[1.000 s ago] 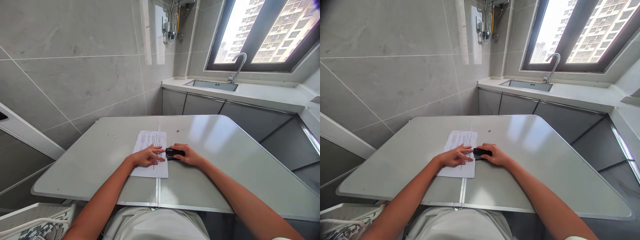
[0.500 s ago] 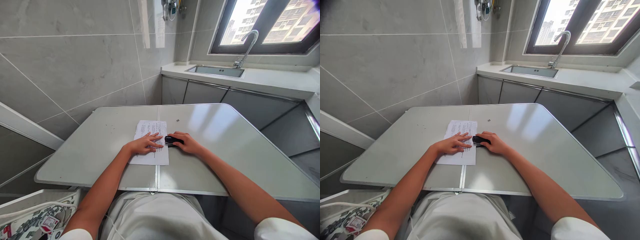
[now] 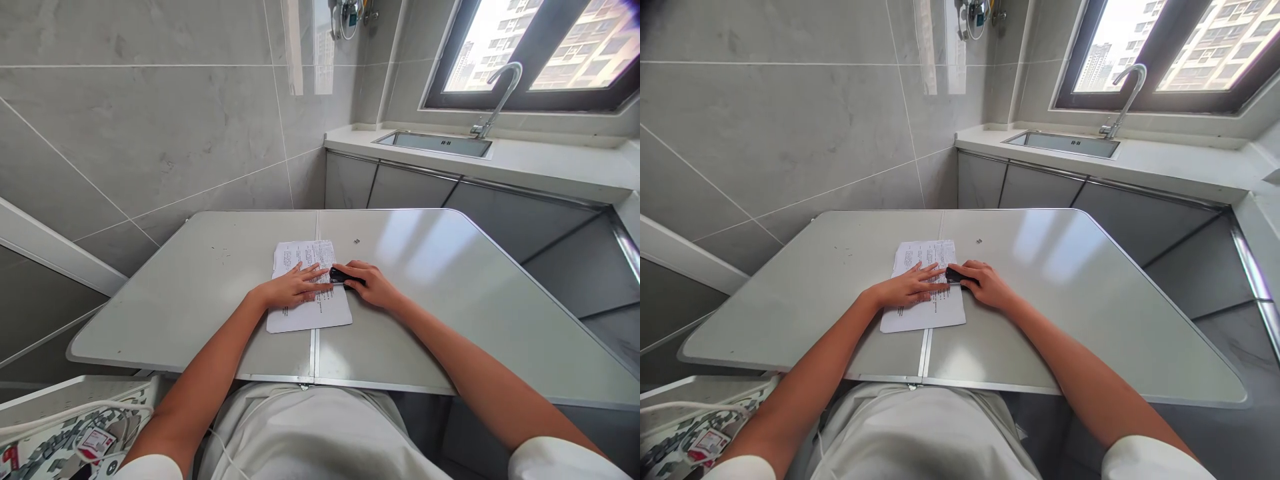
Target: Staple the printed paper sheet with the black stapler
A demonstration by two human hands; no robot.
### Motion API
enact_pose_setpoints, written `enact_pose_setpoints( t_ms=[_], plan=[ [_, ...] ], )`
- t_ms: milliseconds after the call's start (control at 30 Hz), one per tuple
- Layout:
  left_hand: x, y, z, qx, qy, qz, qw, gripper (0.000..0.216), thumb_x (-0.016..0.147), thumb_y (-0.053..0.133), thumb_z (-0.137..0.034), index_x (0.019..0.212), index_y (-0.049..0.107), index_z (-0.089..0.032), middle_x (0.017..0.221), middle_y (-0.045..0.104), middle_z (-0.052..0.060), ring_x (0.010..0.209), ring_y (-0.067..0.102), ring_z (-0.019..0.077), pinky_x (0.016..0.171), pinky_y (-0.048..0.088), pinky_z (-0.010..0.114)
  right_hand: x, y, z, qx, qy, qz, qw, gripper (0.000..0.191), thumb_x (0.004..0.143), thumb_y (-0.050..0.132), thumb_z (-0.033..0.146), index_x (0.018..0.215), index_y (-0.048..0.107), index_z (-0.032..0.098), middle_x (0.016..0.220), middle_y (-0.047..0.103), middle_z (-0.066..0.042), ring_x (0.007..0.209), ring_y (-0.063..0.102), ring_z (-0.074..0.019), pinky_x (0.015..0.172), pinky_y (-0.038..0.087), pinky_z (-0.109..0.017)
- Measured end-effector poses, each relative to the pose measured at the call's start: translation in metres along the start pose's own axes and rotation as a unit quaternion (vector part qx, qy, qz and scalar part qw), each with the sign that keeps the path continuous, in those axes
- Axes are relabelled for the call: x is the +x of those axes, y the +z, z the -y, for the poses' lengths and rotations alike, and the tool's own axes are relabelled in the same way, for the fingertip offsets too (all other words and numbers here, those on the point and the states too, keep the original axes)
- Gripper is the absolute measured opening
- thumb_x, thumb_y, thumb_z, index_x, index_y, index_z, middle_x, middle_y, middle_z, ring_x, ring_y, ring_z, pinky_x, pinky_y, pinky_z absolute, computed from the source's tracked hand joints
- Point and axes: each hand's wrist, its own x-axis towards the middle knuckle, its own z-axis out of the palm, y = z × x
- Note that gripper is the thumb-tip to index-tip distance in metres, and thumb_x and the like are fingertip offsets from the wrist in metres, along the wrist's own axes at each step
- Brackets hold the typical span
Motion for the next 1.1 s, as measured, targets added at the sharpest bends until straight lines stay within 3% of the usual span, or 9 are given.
enact_pose_setpoints(
  t_ms=[200, 467, 1100],
  plan=[
    [-0.003, -0.002, 0.005, -0.012, 0.001, 0.001, 1.0, 0.049, 0.109, 0.046, -0.038, 0.156, 0.044, -0.051, 0.174, 0.022, -0.007, 0.163, 0.016, 0.0338, 0.131, 0.007, 0.066, 0.0, 0.001, -0.002, -0.004, -0.004, 0.002, 1.0, 0.051, 0.106, 0.048, 0.027, 0.156, 0.052, 0.033, 0.116, 0.069, -0.009, 0.103, 0.063, -0.0256, 0.097, 0.05, -0.043],
    [0.001, -0.001, 0.002, 0.022, -0.005, 0.048, 0.999, 0.05, 0.113, 0.032, -0.037, 0.161, 0.034, -0.05, 0.176, 0.014, -0.007, 0.164, 0.003, 0.0342, 0.129, 0.003, 0.067, 0.004, 0.003, 0.011, -0.113, 0.03, 0.023, 0.993, 0.057, 0.106, 0.041, 0.017, 0.158, 0.048, 0.038, 0.123, 0.069, -0.008, 0.106, 0.059, -0.0261, 0.092, 0.045, -0.043],
    [0.0, -0.002, 0.001, 0.022, -0.008, 0.049, 0.999, 0.052, 0.111, 0.04, -0.039, 0.162, 0.037, -0.045, 0.176, 0.018, -0.003, 0.164, 0.006, 0.0335, 0.13, 0.004, 0.064, 0.005, 0.007, 0.019, -0.146, 0.053, 0.021, 0.988, 0.056, 0.105, 0.044, 0.015, 0.155, 0.053, 0.038, 0.119, 0.069, -0.008, 0.104, 0.058, -0.0253, 0.092, 0.045, -0.04]
  ],
)
